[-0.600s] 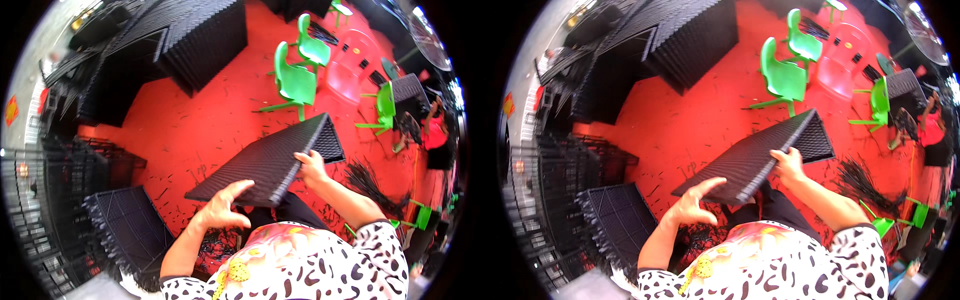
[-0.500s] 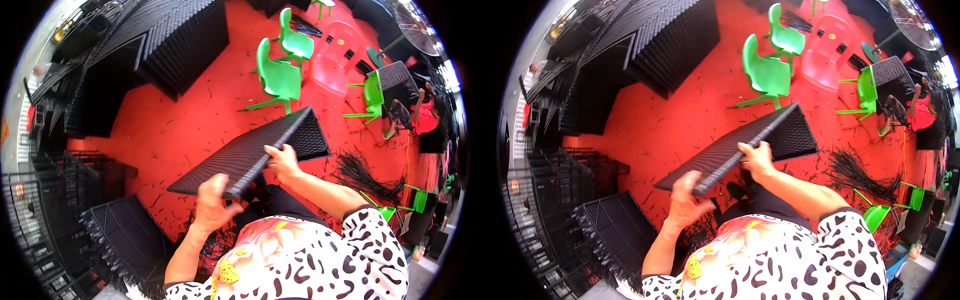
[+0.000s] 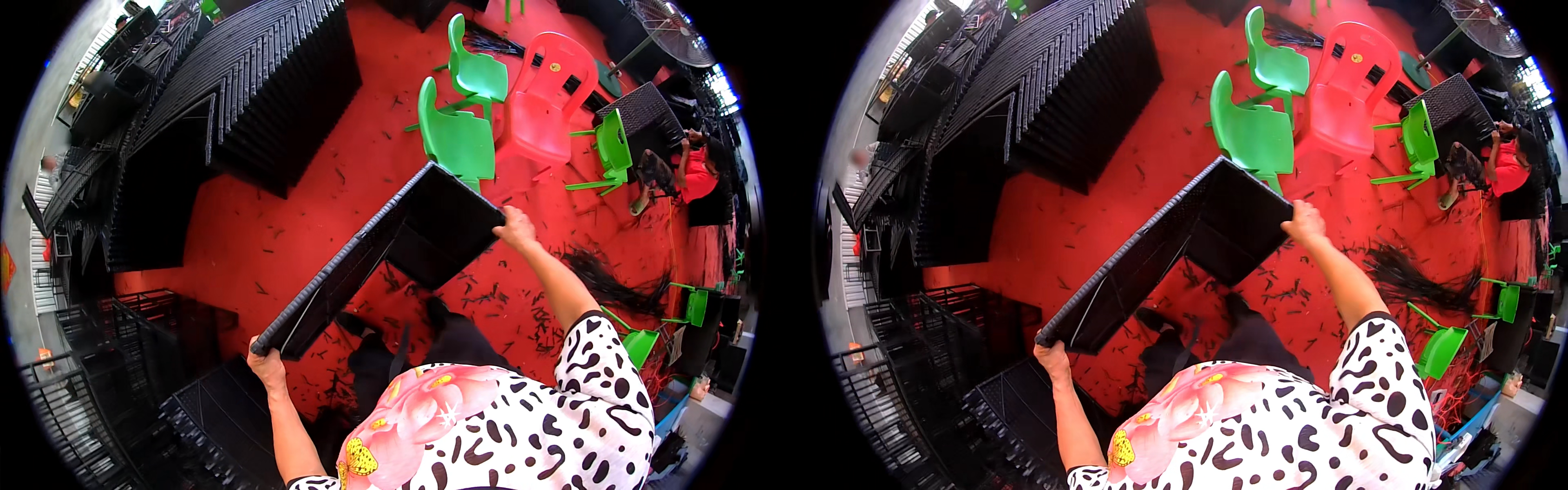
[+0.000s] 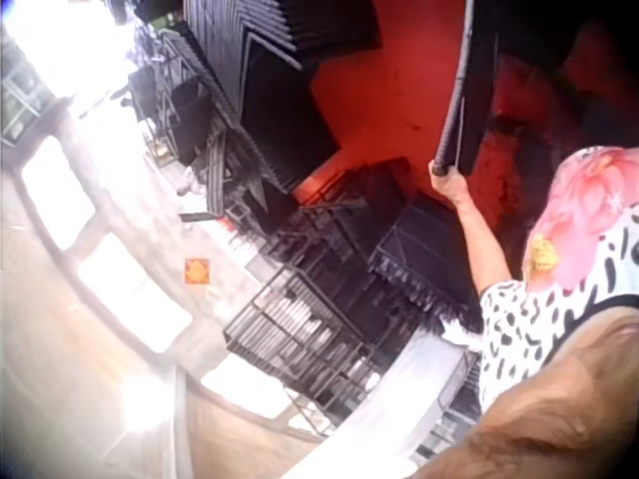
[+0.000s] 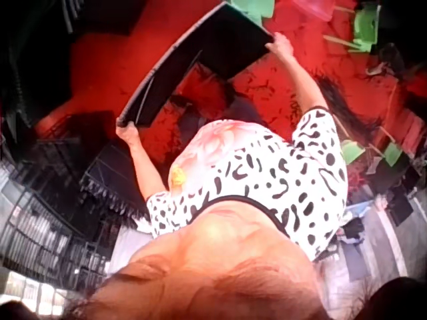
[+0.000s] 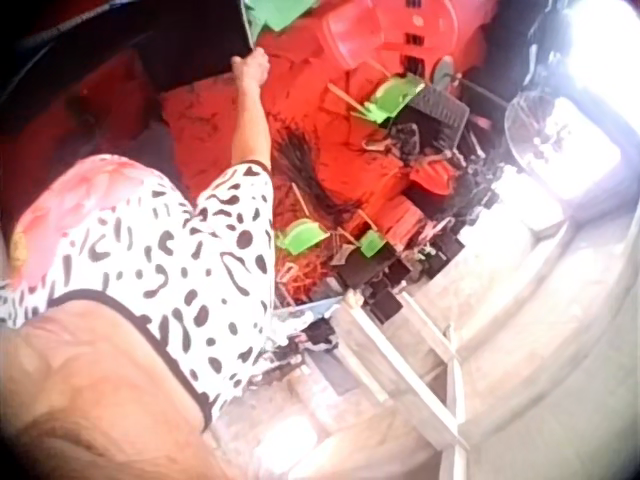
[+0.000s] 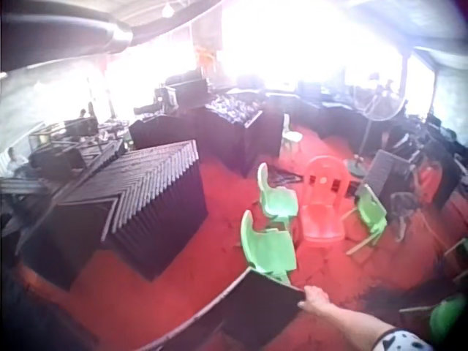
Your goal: The person sits on the floor and weaves black plastic strips into the frame of a chair. They use a staple gun to secure the strips and pliers to trim the excess material. The person works on the chair's seat and backrest, manipulating the strips by hand to create a woven pattern.
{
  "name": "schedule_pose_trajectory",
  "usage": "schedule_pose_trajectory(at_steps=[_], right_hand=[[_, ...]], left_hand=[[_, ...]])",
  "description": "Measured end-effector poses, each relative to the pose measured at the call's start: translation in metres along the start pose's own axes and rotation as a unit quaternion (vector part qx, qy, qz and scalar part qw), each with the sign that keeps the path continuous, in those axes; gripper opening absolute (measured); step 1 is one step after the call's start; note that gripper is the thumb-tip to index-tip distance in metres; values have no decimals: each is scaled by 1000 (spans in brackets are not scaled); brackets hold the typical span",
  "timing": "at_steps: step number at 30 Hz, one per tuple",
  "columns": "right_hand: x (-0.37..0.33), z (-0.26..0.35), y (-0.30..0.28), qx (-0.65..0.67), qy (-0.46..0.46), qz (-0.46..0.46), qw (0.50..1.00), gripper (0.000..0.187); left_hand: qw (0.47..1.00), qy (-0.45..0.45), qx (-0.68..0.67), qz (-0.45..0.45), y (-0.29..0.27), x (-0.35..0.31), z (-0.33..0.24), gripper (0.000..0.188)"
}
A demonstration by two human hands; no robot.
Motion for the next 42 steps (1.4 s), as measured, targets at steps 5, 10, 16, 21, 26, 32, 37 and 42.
schedule_pose_trajectory(at_steps=[5, 10, 16, 21, 26, 32, 37, 42], right_hand=[[0, 35, 18, -22, 59, -4, 998, 65], [-36, 106, 14, -65, 50, -10, 997, 67], [-43, 167, 51, -59, 32, 4, 998, 29], [-35, 221, 40, -56, -73, -38, 995, 17], [-56, 328, 0, 6, -185, -18, 982, 15], [-130, 444, -21, 62, -280, 74, 955, 23], [-175, 540, -15, 115, -349, 65, 928, 22], [-177, 624, -2, 124, -326, 47, 936, 21]], left_hand=[[1000, -23, 3, -12, -54, 38, 55, 27], [993, -87, 22, -78, -122, 63, 152, 20], [964, -244, -14, -100, -174, 76, 220, 23], [919, -355, 22, -168, -214, 75, 305, 32], [894, -380, -5, -236, -284, 147, 278, 39], [825, -371, 40, -424, -406, 181, 297, 29], [769, -344, -7, -539, -459, 251, 317, 15], [809, -335, -17, -483, -492, 373, 357, 12]])
Point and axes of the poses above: each hand's wrist, its own x-axis towards the middle knuckle, its own y-axis out of the palm, z = x × y, the point moved 6 cm from there along x, towards the middle knuckle, and after that the axes turned 11 degrees about y, right-handed, at the moved point
